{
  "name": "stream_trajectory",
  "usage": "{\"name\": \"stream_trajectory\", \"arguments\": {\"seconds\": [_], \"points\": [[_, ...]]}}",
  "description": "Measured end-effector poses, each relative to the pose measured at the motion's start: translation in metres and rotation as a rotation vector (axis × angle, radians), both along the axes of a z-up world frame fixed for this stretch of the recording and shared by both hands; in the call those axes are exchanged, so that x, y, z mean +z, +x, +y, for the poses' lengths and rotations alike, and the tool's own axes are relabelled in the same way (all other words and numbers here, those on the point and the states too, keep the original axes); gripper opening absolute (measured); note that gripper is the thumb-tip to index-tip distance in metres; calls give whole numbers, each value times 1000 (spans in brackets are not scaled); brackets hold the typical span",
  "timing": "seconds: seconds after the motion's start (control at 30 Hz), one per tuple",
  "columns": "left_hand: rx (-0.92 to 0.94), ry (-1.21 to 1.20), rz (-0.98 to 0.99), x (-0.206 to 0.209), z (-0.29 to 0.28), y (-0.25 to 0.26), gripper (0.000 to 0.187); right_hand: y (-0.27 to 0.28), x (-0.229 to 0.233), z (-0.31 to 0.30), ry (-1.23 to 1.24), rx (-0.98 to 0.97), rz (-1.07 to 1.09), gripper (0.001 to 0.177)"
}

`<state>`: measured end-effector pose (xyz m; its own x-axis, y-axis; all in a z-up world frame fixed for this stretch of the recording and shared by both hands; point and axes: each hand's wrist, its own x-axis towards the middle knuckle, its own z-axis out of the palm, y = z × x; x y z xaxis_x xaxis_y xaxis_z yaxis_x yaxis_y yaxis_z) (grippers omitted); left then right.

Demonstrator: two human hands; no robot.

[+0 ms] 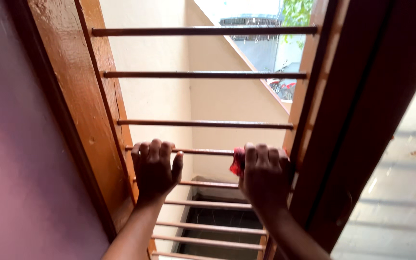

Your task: The person wipes horizontal metal window bars with a red cloth, periodically rinsing or wetting the cloth in a small container of water on the windowsill.

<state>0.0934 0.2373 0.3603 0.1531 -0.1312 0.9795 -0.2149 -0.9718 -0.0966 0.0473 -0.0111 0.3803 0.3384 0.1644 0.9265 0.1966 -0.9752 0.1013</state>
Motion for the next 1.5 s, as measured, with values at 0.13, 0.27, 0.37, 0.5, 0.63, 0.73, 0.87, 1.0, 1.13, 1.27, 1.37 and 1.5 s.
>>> {"name": "stream_trajectory", "arguments": {"seconds": [0.13,0.27,0.37,0.5,0.63,0.73,0.87,1.0,1.13,1.27,1.37,1.5], "points": [[4,-37,-71,-3,2,16,44,13,-5,21,38,21,-48,42],[-16,-67,-77,-2,4,23,43,28,-6,60,16,39,-151,29],[-29,-57,-83,0,6,19,46,36,-5,94,9,61,-186,25],[-71,-89,-83,2,8,20,49,44,-4,127,5,86,-243,22],[-100,-99,-79,2,12,20,52,49,-5,141,-19,63,-289,22],[-115,-99,-77,3,12,18,53,50,-7,141,-23,76,-299,22],[-106,-87,-82,4,11,12,55,42,-4,132,-94,69,-242,27],[-35,-66,-76,5,8,8,54,31,1,117,-146,200,-121,38],[-11,-18,-52,4,10,-1,52,24,2,83,-210,280,-19,49],[-18,-18,-6,8,8,-11,48,7,3,14,-228,84,43,53],[-26,-68,25,10,3,-17,45,-10,6,-17,-238,-35,50,52],[-44,-98,37,11,0,-23,41,-23,6,-18,-242,-61,34,50]]}}
